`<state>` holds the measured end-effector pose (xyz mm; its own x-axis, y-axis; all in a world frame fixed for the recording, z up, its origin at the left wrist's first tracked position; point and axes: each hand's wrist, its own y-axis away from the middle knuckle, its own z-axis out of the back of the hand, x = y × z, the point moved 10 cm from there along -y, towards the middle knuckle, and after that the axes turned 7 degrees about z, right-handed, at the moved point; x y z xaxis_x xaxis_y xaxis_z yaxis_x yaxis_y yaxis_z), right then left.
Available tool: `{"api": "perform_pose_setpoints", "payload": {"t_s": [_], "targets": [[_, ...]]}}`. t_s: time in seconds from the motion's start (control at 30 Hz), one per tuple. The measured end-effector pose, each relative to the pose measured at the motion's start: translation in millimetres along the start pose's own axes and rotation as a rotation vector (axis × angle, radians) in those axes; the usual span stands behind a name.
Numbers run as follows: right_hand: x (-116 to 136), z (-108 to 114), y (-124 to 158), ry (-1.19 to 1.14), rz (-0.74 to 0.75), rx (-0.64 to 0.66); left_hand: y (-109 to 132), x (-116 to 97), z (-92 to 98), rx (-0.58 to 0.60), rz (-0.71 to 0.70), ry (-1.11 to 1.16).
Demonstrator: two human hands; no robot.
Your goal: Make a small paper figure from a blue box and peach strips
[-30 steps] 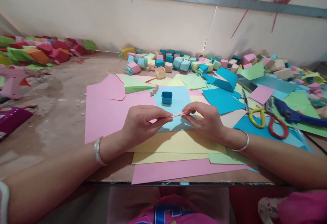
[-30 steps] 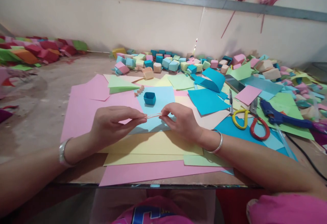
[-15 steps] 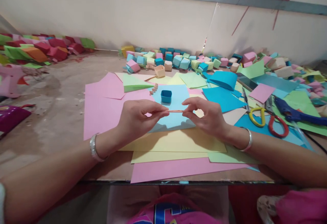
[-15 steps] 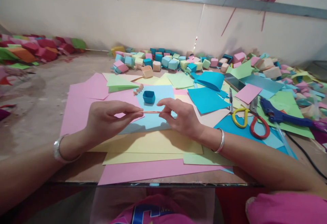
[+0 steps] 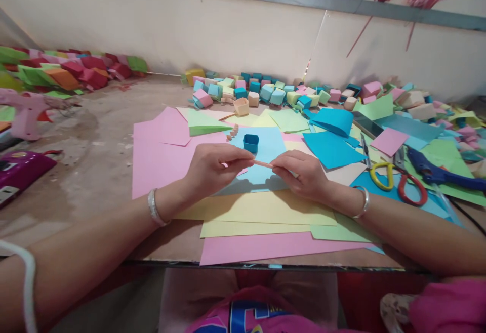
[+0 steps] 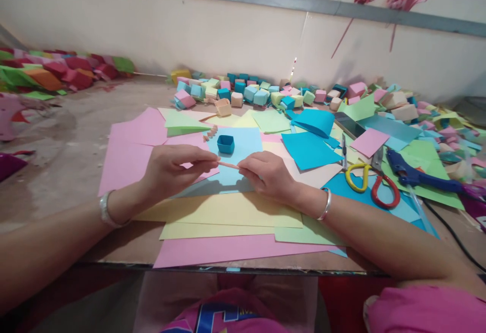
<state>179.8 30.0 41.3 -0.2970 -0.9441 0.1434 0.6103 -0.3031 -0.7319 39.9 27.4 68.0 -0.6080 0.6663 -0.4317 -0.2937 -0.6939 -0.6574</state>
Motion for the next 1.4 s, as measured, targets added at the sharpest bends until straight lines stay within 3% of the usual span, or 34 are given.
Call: {"api": "perform_pose_setpoints", "payload": {"t_s": [0.23,0.6,0.9,1.4], "targets": [[-14.6,0.6,3.4,0.085,-0.019,-0.025,2.6,2.8,-10.8,0.045,-0.01,-0.034],[-20.4,-5.3,4.6,0.045,-0.015,0.006,8.0,-28.0,-7.9,0.018,-0.381,-0.301],[-22.0,-17.9,0.9,0.022,0.014,0.052,4.1,-25.4,-4.2,0.035,-0.315,-0.303],[-29.5,-16.7,2.9,0.004,-0.061,0.112,0.5,-4.7,-13.1,0.065,-0.17,-0.245]]}}
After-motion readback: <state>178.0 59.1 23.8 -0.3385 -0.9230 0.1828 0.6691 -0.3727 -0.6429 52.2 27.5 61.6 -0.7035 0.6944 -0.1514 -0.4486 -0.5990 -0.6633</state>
